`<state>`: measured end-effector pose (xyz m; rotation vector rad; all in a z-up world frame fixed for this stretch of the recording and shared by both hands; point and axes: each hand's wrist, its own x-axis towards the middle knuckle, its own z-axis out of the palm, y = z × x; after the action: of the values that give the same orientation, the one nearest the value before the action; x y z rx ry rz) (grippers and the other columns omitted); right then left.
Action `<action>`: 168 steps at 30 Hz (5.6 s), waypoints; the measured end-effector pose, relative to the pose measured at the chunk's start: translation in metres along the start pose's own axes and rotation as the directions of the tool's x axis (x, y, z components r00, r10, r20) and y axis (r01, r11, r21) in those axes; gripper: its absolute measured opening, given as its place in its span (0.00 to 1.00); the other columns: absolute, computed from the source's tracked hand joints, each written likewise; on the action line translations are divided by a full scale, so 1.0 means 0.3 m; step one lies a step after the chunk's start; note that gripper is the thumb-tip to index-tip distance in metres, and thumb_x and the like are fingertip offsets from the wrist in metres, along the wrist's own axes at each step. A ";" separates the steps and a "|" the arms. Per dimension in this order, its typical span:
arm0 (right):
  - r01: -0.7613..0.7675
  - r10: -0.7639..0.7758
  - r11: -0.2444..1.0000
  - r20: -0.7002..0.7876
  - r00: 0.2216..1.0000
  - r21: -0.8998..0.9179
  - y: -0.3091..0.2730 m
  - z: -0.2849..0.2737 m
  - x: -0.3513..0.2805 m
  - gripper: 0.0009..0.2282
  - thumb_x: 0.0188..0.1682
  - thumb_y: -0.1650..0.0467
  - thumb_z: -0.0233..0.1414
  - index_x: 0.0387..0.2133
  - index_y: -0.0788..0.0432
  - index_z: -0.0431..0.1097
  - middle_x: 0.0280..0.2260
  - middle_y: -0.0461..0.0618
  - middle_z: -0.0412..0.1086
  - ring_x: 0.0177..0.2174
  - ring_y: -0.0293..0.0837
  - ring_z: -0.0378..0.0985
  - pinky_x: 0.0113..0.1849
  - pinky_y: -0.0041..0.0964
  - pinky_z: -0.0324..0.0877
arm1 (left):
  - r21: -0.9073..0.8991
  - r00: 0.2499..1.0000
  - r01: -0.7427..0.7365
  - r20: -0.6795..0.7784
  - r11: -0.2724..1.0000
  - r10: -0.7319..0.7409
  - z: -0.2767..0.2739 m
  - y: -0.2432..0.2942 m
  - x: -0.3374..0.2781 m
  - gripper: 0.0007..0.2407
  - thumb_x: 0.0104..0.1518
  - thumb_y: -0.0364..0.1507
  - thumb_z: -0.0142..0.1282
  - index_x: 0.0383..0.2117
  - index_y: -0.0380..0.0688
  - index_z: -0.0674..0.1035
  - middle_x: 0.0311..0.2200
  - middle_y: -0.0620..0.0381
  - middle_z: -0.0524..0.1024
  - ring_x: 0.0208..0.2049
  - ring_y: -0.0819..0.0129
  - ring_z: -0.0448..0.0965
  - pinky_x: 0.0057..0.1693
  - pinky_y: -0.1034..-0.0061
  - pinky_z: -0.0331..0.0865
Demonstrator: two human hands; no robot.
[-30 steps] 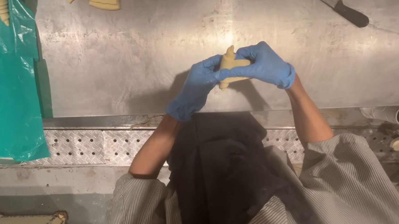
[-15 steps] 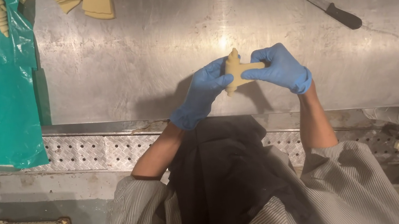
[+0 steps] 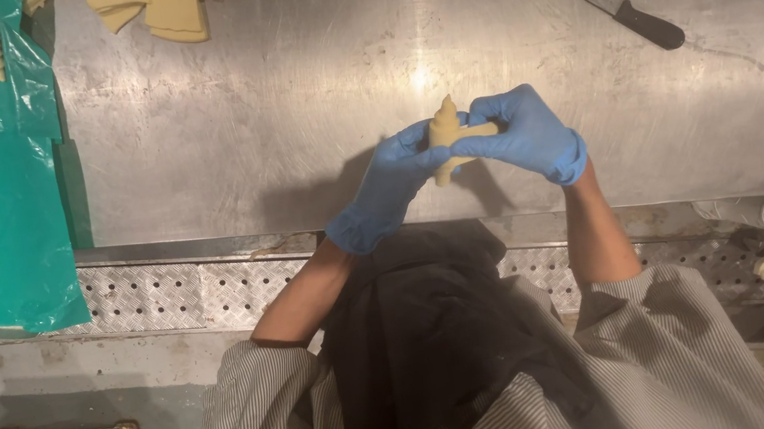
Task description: Rolling triangular pieces of dough into croissant shapes and placing them on a tray.
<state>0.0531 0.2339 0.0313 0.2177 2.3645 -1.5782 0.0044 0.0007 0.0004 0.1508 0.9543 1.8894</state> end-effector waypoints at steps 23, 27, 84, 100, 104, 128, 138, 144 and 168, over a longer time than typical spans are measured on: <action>0.121 -0.122 0.992 -0.048 0.991 -0.026 0.020 0.010 -0.021 0.09 0.43 0.67 0.67 0.23 0.58 0.77 0.18 0.41 0.71 0.18 0.29 0.64 0.21 0.25 0.56 | -0.074 0.998 -0.022 0.060 0.997 0.027 0.017 0.031 -0.042 0.28 0.61 0.32 0.59 0.63 0.24 0.66 0.52 0.43 0.74 0.51 0.60 0.77 0.61 0.68 0.71; 0.130 -0.130 0.991 -0.061 0.990 0.001 0.029 0.029 -0.024 0.09 0.43 0.67 0.67 0.23 0.59 0.76 0.18 0.41 0.69 0.18 0.29 0.62 0.22 0.25 0.55 | 0.068 0.999 0.009 0.037 0.998 -0.011 0.020 0.018 -0.034 0.27 0.60 0.30 0.60 0.63 0.25 0.66 0.53 0.43 0.75 0.51 0.60 0.78 0.61 0.68 0.73; 0.260 -0.216 0.953 -0.253 0.943 0.156 0.069 0.080 -0.055 0.06 0.46 0.73 0.64 0.25 0.60 0.73 0.25 0.43 0.74 0.28 0.32 0.75 0.33 0.26 0.70 | -0.242 1.000 0.018 0.009 0.970 -0.017 0.039 -0.062 -0.002 0.25 0.61 0.26 0.54 0.62 0.22 0.62 0.59 0.36 0.67 0.59 0.50 0.73 0.66 0.55 0.71; 0.297 -0.234 0.944 -0.344 0.909 0.142 0.049 0.120 -0.035 0.07 0.48 0.75 0.62 0.26 0.63 0.71 0.25 0.45 0.73 0.29 0.33 0.76 0.37 0.29 0.74 | -0.089 0.999 -0.006 -0.034 0.996 0.003 0.103 0.020 -0.030 0.24 0.62 0.28 0.52 0.61 0.21 0.65 0.57 0.40 0.70 0.55 0.59 0.74 0.63 0.64 0.71; 0.343 -0.283 0.934 -0.371 0.884 0.104 0.073 0.139 -0.024 0.07 0.49 0.75 0.63 0.26 0.63 0.71 0.26 0.45 0.72 0.31 0.32 0.72 0.45 0.31 0.75 | -0.165 1.000 -0.010 0.022 0.986 0.014 0.098 0.033 -0.036 0.24 0.62 0.29 0.51 0.62 0.23 0.64 0.56 0.44 0.71 0.56 0.59 0.74 0.65 0.65 0.71; 0.247 -0.079 0.921 -0.476 0.876 0.302 -0.213 0.512 0.270 0.05 0.50 0.78 0.57 0.27 0.62 0.69 0.26 0.43 0.70 0.30 0.34 0.76 0.34 0.30 0.74 | -0.347 0.992 -0.103 0.036 0.932 0.123 -0.286 0.262 -0.219 0.22 0.65 0.28 0.51 0.63 0.30 0.66 0.58 0.47 0.70 0.61 0.61 0.71 0.66 0.62 0.68; 0.451 -0.308 0.883 -0.562 0.767 0.130 -0.548 1.088 0.744 0.08 0.54 0.79 0.54 0.43 0.63 0.63 0.40 0.47 0.66 0.39 0.37 0.72 0.44 0.32 0.72 | -0.385 0.977 -0.191 0.017 0.903 0.213 -0.932 0.540 -0.476 0.22 0.64 0.27 0.58 0.63 0.33 0.68 0.54 0.53 0.73 0.55 0.67 0.75 0.63 0.69 0.70; 0.337 -0.342 0.937 -0.445 0.828 -0.093 -0.691 1.440 1.050 0.17 0.51 0.76 0.60 0.52 0.64 0.64 0.41 0.52 0.68 0.39 0.42 0.72 0.41 0.35 0.71 | -0.188 0.943 -0.199 -0.303 0.962 0.136 -1.384 0.671 -0.686 0.18 0.67 0.28 0.58 0.59 0.27 0.75 0.48 0.51 0.78 0.46 0.70 0.76 0.50 0.76 0.70; 0.061 -0.067 0.998 -0.628 0.775 -0.032 -0.314 1.210 1.157 0.10 0.55 0.71 0.54 0.48 0.61 0.71 0.38 0.51 0.74 0.35 0.40 0.76 0.39 0.34 0.72 | 0.906 0.587 0.280 -0.423 0.318 0.690 -2.508 1.279 -0.706 0.29 0.65 0.34 0.60 0.72 0.41 0.64 0.64 0.38 0.65 0.63 0.49 0.67 0.66 0.60 0.64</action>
<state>-0.2459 -0.1488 -0.1271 0.7876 2.8901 -1.7195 -0.5194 -0.6664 -0.1963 0.1338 2.8272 1.2840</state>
